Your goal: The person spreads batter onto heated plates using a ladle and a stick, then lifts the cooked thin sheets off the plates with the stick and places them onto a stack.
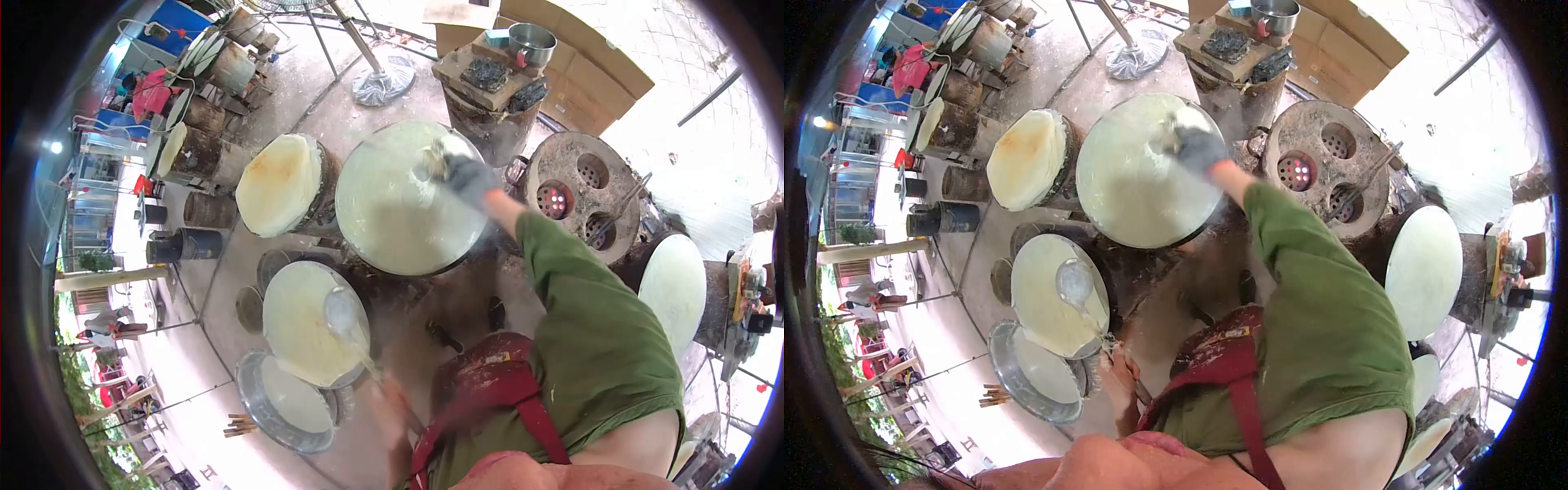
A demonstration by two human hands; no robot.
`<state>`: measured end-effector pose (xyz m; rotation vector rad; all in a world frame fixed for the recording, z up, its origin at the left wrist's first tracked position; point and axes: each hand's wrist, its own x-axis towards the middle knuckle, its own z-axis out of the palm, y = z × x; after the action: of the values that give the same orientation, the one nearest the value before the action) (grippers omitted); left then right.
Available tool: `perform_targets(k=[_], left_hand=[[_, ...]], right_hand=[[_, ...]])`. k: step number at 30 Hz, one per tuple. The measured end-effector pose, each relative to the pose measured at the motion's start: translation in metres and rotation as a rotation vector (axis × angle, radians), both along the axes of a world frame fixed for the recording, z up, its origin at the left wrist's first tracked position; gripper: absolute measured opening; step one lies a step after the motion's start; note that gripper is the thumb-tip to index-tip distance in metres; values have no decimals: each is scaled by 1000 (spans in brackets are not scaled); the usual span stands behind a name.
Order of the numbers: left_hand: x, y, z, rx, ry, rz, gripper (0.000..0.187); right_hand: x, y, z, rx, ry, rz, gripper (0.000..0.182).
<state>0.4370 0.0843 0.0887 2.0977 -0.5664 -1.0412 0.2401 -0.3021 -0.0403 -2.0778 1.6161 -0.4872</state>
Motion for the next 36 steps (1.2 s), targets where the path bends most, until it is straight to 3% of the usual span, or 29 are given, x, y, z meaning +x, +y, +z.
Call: perform_targets(k=[3, 5, 10, 13, 14, 17, 21, 22, 25, 26, 29, 30, 31, 32, 33, 34, 35, 36], left_hand=[[-5, -10, 10, -71, 2, 9, 20], [4, -10, -5, -168, -68, -96, 20], [-17, -38, 18, -210, 86, -82, 20], [-16, -43, 8, -269, 134, -68, 20], [-19, -50, 10, -277, 156, -40, 21], [-14, -86, 5, -310, 223, -78, 23], [11, -171, -30, -303, 249, -264, 24], [18, -197, -48, -331, 280, -291, 22], [26, -266, -87, -369, 357, -329, 21], [25, -280, -94, -365, 413, -335, 21], [18, -296, -106, -335, 584, -346, 19], [17, -292, -110, -301, 634, -350, 18], [15, -290, -111, -271, 682, -354, 17], [10, -282, -103, -214, 727, -335, 12], [5, -276, -105, -220, 806, -249, 10], [-2, -269, -108, -221, 882, -160, 9], [-7, -261, -110, -225, 954, -70, 8], [-7, -255, -112, -238, 1046, 4, 5]], right_hand=[[-30, 74, 0, 103, -56, 36, 52], [-62, 121, -12, 301, -969, -274, 39], [-98, 153, -57, 529, -698, -146, 28], [-121, 120, -84, 610, -1044, -355, 28], [-121, 114, -71, 809, -1102, -431, 28], [-108, 123, -9, 810, -652, -233, 27], [-118, 111, -55, 603, -807, -198, 27], [-113, 111, -28, 651, -576, -244, 27], [-106, 133, -37, 562, -671, -109, 27], [-102, 142, -7, 545, -500, -121, 27], [-109, 178, -16, 356, -564, -267, 27], [-105, 185, -36, 320, -445, -293, 26], [-102, 191, -93, 269, -164, -204, 27], [-96, 203, -197, -256, -79, 86, 24], [-66, 214, -140, 299, -506, -34, 23], [-31, 224, -69, 747, -874, -375, 22], [-20, 222, -49, 931, -1114, -476, 23], [-28, 208, -56, 920, -1016, -467, 23]])
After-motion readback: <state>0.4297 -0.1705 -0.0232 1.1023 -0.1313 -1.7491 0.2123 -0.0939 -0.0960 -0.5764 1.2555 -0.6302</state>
